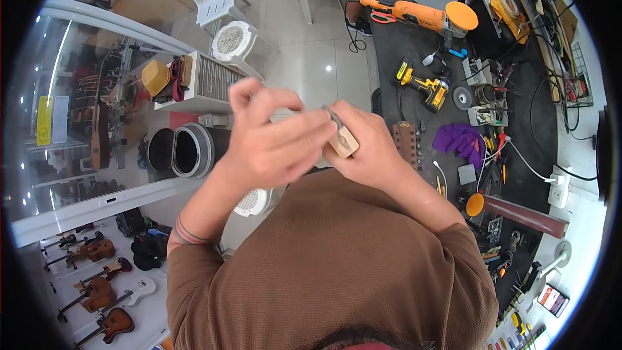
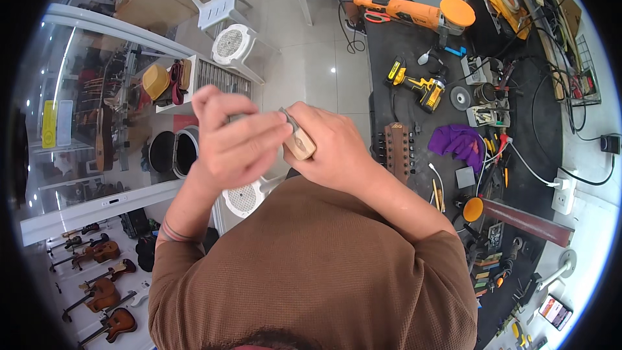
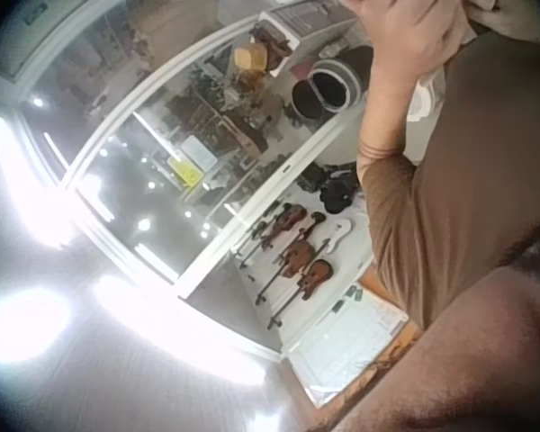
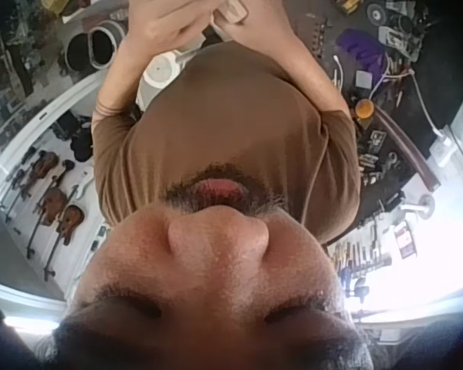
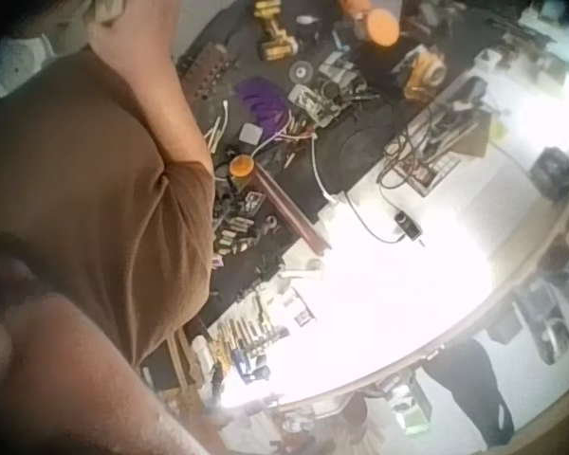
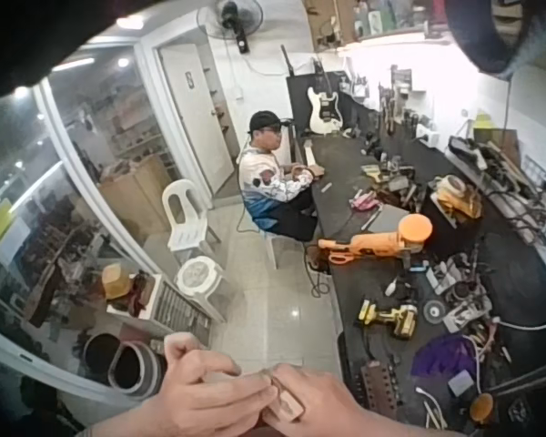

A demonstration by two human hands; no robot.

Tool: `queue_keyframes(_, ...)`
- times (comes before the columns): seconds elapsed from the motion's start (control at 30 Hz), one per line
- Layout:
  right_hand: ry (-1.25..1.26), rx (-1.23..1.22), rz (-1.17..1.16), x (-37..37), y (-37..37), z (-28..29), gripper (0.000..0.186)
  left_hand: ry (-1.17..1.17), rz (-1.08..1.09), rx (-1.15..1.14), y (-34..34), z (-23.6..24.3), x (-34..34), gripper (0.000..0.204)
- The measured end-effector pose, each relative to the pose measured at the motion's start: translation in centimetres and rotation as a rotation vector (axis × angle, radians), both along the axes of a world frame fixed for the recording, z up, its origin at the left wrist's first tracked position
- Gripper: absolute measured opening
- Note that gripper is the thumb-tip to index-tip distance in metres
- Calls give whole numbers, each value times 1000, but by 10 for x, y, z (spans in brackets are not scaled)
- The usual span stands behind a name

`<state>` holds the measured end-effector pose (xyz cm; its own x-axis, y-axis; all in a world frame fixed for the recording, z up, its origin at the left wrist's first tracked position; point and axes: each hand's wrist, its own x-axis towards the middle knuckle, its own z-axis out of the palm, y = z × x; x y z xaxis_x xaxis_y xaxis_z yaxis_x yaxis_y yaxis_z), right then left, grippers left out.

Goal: The person shapes a wooden dowel using a power drill, applies glue into a hole in a wooden block with a dispenser bottle, and sands the block with sandpaper before applying more glue.

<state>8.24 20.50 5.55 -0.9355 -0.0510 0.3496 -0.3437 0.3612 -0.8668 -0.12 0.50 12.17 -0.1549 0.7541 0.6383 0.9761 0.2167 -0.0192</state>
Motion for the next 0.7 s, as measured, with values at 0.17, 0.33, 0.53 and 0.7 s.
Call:
queue_keyframes(0.17, 2, -65, 27, 1, 2, -2, 38, -60, -86, 4, 4, 2, 2, 39)
queue_keyframes(0.33, 37, -33, 37, 0, 5, -3, 38, -38, -124, -16, 7, 0, 10, 37)
queue_keyframes(0.53, 26, -53, 50, 0, 5, -3, 38, -80, -126, 6, 9, 1, 12, 41)
queue_keyframes(0.7, 43, -53, 64, -4, 4, -1, 36, -38, -105, -2, 7, 1, 19, 39)
